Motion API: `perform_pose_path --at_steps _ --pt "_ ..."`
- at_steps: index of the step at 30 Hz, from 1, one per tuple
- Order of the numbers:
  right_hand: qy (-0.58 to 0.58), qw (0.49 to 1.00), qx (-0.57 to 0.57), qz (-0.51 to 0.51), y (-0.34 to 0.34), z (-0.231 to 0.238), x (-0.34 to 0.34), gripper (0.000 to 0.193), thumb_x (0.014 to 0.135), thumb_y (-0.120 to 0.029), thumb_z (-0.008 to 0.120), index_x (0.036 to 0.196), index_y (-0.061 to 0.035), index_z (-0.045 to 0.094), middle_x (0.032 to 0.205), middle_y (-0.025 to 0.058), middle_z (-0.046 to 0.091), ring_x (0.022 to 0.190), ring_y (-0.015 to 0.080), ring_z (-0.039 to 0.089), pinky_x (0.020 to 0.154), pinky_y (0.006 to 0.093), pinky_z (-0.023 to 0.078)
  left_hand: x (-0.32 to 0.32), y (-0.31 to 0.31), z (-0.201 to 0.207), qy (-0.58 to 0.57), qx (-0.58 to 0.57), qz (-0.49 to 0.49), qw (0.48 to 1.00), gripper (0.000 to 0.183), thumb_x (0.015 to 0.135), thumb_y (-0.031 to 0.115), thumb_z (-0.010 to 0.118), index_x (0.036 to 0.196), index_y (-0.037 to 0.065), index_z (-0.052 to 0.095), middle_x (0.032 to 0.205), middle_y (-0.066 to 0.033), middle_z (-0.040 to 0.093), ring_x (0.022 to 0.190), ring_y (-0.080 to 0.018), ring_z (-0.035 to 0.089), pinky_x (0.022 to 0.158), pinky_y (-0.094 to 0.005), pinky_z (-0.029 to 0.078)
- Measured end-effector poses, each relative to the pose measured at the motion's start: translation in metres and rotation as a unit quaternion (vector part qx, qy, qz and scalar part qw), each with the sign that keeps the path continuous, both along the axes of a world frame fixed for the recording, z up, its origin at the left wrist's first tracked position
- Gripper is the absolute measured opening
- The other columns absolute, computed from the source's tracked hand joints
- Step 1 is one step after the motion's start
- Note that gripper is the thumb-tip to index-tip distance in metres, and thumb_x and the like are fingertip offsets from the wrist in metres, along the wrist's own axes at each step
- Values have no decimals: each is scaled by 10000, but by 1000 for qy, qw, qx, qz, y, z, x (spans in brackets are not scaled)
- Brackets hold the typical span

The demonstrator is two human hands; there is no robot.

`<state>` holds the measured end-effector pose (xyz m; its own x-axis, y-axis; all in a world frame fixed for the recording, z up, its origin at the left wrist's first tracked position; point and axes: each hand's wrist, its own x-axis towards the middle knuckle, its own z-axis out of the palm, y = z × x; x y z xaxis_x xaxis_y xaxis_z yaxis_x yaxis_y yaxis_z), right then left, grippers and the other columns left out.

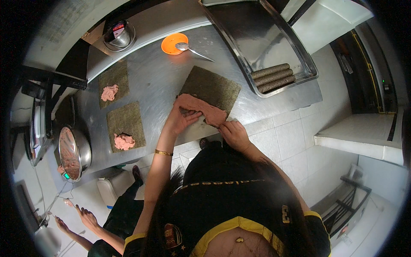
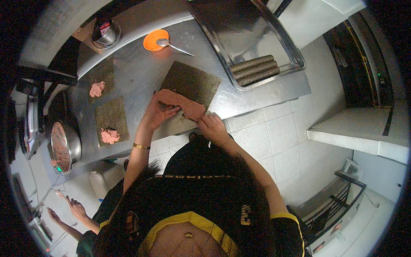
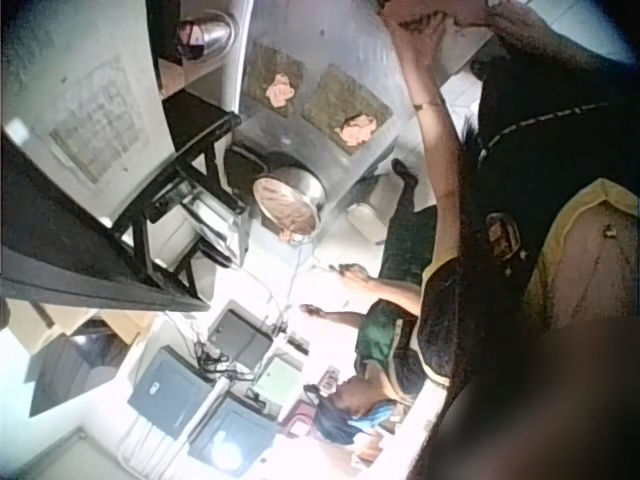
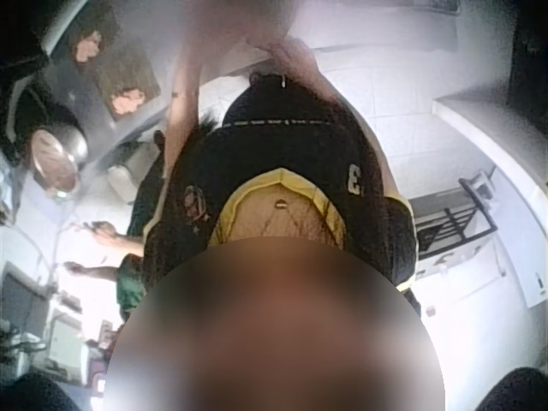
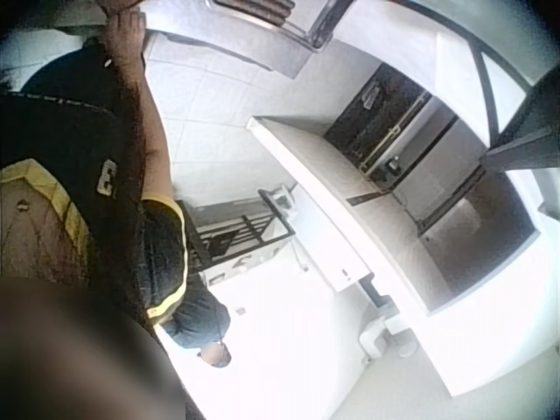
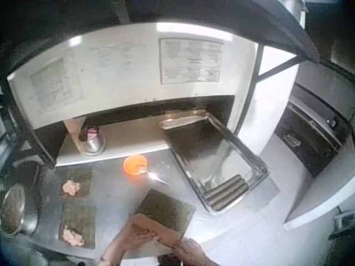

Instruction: The person spreads a pink paste onto a sheet of nori using a spoon, then rolls the nori into a cylinder and places it on a tray. The process is repeated for multiple sheets.

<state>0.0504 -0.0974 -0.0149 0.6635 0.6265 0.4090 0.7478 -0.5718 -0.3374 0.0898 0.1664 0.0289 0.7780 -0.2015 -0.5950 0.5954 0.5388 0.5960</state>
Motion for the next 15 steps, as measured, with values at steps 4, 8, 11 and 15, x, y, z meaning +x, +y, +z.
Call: perform_pose_path --at_steps 4,8,11,15 --pt "-3 999 -2 49 -7 9 3 241 802 -91 670 1027 -7 641 990 100 610 870 251 597 748 365 487 -13 -9 4 -2 98 -25 995 721 979 602 365 1370 -4 366 1205 -226 544 1195 -322 557 1034 -415 424" --pt "-12 995 0 101 -17 7 8 271 788 -70 651 1052 -14 653 1008 102 622 907 253 604 793 364 502 -18 -10 12 5 116 -77 990 749 981 614 338 1404 -4 341 1250 -266 539 1217 -325 540 1070 -405 380" --pt "49 994 19 100 -19 9 9 255 776 -56 649 1028 -29 669 1020 88 630 912 253 613 810 369 509 -20 -11 10 1 103 -104 989 777 980 623 323 1431 -10 302 1278 -284 524 1219 -331 538 1073 -405 377" --pt "74 992 43 96 -21 5 13 219 773 -70 672 991 -47 681 1001 80 635 894 260 626 786 380 521 -18 -17 18 16 107 -109 988 800 980 630 307 1452 -15 263 1295 -290 512 1217 -332 539 1075 -406 375"
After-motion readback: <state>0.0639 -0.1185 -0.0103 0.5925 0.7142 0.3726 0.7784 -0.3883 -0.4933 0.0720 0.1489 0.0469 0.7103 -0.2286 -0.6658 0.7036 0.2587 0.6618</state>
